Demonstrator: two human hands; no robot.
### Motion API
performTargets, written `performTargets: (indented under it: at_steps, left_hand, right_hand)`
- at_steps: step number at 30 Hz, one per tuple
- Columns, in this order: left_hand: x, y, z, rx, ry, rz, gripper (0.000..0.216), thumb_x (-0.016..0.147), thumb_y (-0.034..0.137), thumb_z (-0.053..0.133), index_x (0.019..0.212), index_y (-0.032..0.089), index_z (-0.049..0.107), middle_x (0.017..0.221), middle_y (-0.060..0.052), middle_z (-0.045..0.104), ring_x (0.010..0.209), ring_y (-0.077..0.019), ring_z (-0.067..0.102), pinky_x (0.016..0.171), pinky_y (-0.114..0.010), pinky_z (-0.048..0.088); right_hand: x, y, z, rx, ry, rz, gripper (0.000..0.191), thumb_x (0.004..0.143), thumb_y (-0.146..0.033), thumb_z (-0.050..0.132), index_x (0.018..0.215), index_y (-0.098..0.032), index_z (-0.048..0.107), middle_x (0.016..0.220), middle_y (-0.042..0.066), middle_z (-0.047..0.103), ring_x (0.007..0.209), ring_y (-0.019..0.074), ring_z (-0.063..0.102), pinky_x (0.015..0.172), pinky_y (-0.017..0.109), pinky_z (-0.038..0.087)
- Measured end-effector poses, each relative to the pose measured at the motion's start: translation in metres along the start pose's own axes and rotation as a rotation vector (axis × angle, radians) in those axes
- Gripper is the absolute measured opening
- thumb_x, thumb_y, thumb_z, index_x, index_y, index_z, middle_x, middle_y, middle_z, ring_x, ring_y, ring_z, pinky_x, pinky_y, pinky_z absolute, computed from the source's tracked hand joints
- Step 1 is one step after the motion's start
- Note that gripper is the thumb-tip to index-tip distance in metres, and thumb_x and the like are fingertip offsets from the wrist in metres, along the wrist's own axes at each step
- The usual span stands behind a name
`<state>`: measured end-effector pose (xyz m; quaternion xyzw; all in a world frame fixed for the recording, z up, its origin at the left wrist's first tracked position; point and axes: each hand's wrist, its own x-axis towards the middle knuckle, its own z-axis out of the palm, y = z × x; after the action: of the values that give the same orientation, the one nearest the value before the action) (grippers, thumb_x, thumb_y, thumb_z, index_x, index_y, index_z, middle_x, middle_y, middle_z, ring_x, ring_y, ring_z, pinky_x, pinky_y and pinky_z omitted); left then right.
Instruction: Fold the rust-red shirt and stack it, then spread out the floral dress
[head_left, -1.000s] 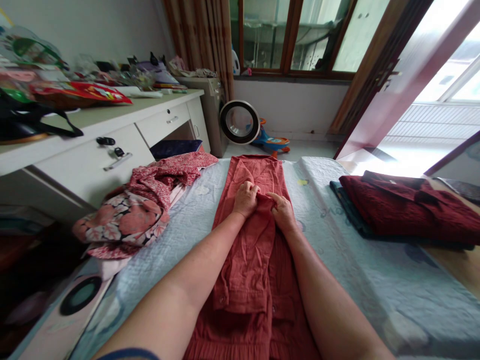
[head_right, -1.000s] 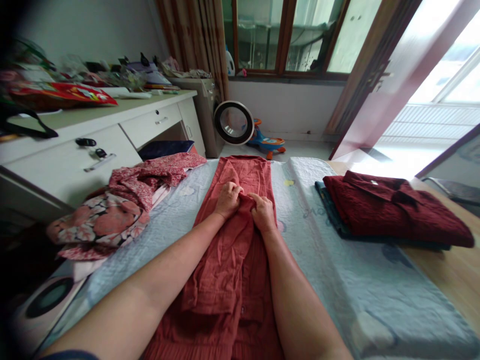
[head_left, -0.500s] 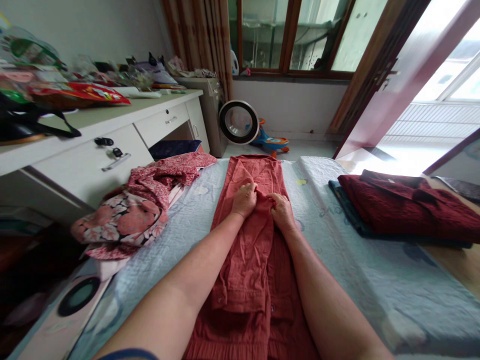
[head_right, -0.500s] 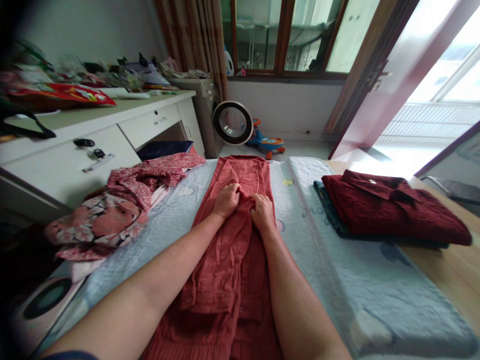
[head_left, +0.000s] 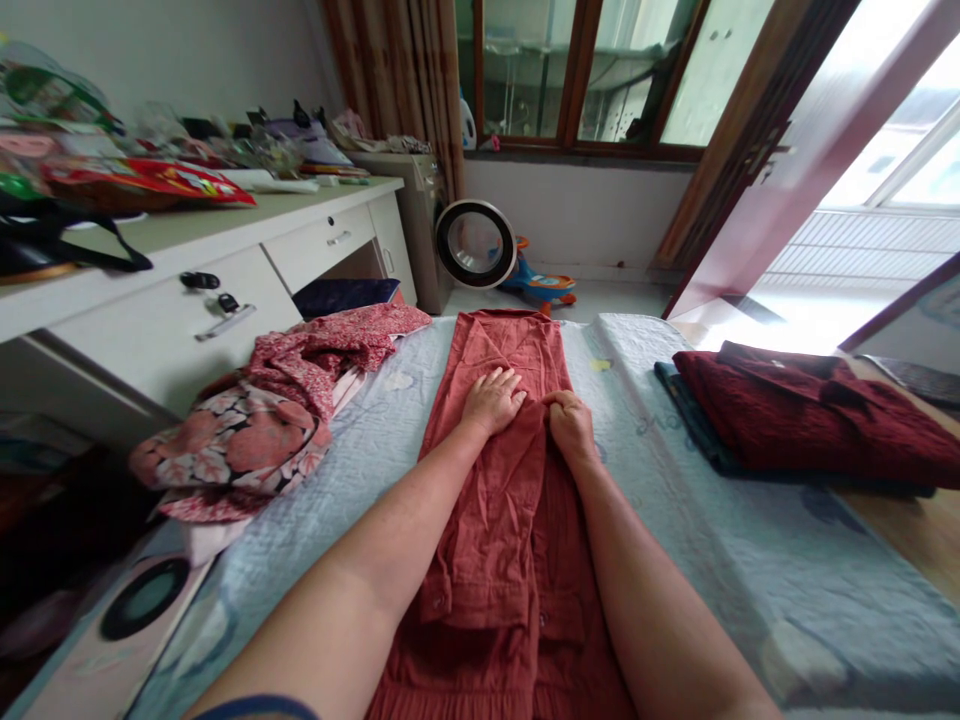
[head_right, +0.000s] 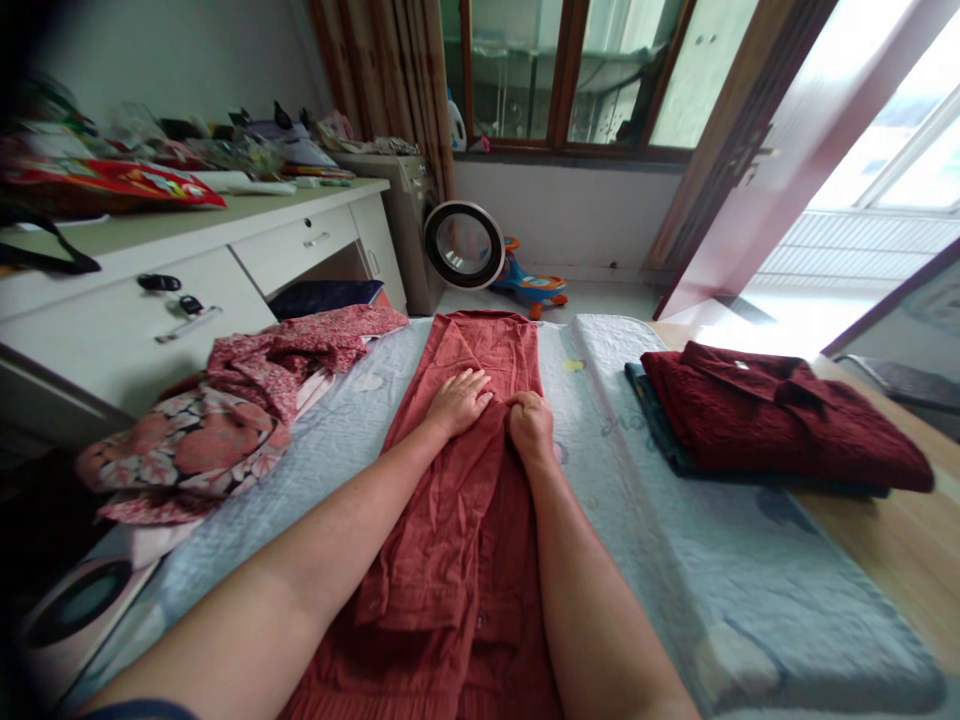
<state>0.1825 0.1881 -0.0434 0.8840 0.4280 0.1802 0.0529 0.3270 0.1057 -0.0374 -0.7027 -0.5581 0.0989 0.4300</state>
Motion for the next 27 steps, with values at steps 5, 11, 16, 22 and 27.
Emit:
performTargets:
  at_steps: [5, 11, 16, 22, 27]
  left_hand:
    - [0.000, 0.000, -0.001, 0.019, -0.072, -0.016, 0.049, 0.098, 0.043, 0.039, 0.143, 0.022, 0.045, 0.154, -0.008, 0.040, 0.144, -0.0263, 0.032, 0.117, -0.049, 0.026]
    - [0.000, 0.000, -0.001, 0.026, -0.085, -0.023, 0.047, 0.099, 0.040, 0.036, 0.143, 0.025, 0.044, 0.154, -0.007, 0.040, 0.144, -0.0252, 0.032, 0.117, -0.049, 0.025]
    - [-0.001, 0.001, -0.001, 0.019, -0.070, -0.028, 0.048, 0.098, 0.039, 0.039, 0.142, 0.023, 0.045, 0.153, -0.007, 0.041, 0.143, -0.0253, 0.033, 0.117, -0.048, 0.026]
    - [-0.004, 0.002, -0.004, -0.024, 0.072, -0.015, 0.048, 0.094, 0.036, 0.050, 0.139, 0.018, 0.045, 0.149, -0.013, 0.045, 0.139, -0.0261, 0.037, 0.115, -0.046, 0.030]
    - [-0.009, 0.006, -0.015, 0.001, 0.201, -0.025, 0.027, 0.090, 0.025, 0.056, 0.116, 0.015, 0.057, 0.124, -0.015, 0.058, 0.122, -0.0276, 0.052, 0.106, -0.043, 0.039]
  right_hand:
    - [-0.002, -0.009, -0.003, 0.040, 0.076, -0.179, 0.030, 0.082, -0.022, 0.048, 0.101, -0.021, 0.071, 0.106, 0.006, 0.071, 0.100, 0.0213, 0.059, 0.097, 0.035, 0.042]
    - [-0.003, -0.005, 0.003, -0.223, -0.178, -0.238, 0.027, 0.083, -0.018, 0.052, 0.100, -0.024, 0.072, 0.103, 0.005, 0.069, 0.098, 0.0210, 0.057, 0.096, 0.033, 0.040]
    - [-0.002, 0.002, 0.004, -0.354, -0.203, -0.128, 0.030, 0.079, -0.011, 0.051, 0.098, -0.023, 0.071, 0.101, 0.007, 0.065, 0.099, 0.0216, 0.054, 0.090, 0.031, 0.040]
    - [-0.006, -0.001, 0.003, -0.423, -0.152, -0.049, 0.031, 0.080, -0.012, 0.050, 0.100, -0.024, 0.070, 0.102, 0.007, 0.064, 0.098, 0.0230, 0.053, 0.084, 0.032, 0.039]
    - [-0.008, -0.003, 0.002, -0.417, -0.139, -0.032, 0.030, 0.087, -0.014, 0.045, 0.099, -0.026, 0.070, 0.103, 0.006, 0.065, 0.099, 0.0233, 0.054, 0.081, 0.032, 0.039]
